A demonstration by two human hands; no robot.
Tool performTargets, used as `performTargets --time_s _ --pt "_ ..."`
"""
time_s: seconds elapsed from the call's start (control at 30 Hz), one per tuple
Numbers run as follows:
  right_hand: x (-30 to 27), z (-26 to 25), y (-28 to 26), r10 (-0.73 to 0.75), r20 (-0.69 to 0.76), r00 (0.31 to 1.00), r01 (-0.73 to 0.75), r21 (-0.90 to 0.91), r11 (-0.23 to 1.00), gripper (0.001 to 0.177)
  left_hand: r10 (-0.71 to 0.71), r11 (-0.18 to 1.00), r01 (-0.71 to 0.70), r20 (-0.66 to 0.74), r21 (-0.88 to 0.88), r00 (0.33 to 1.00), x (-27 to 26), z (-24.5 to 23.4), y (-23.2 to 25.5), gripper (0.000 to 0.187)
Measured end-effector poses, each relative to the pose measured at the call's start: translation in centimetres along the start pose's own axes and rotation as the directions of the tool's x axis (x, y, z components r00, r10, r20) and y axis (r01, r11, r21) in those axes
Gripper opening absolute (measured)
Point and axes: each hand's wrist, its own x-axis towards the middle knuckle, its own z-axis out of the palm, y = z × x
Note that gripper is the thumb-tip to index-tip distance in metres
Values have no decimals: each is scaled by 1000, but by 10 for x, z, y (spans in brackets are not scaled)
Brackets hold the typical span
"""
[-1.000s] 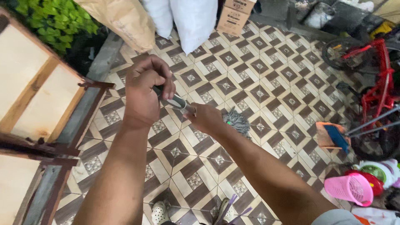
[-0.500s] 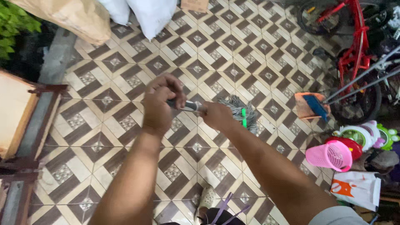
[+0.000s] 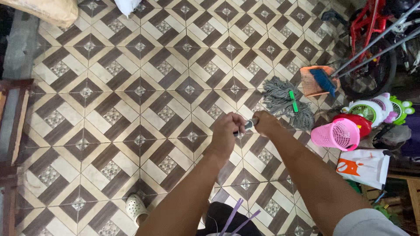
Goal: The person assembles a mop by attaching the mop head to the handle. They align the metal connector on the mop head with the handle's end and twist it to secure the connection. The person then holds the fully assembled mop upright.
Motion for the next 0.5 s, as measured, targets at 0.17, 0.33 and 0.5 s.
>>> performTargets --time_s 0.17,0.33,0.5 --pt "1 8 -70 -107 25 994 109 -85 990 21 -71 986 40 -188 -160 980 -10 -35 66 21" --pt "-30 16 -193 -474 -227 850 503 84 860 18 328 933 -349 -182 -93 927 -32 -109 180 24" --pt "-95 -2 -353 -690 -330 645 763 236 601 30 591 797 -604 -197 -5 782 -74 -165 311 23"
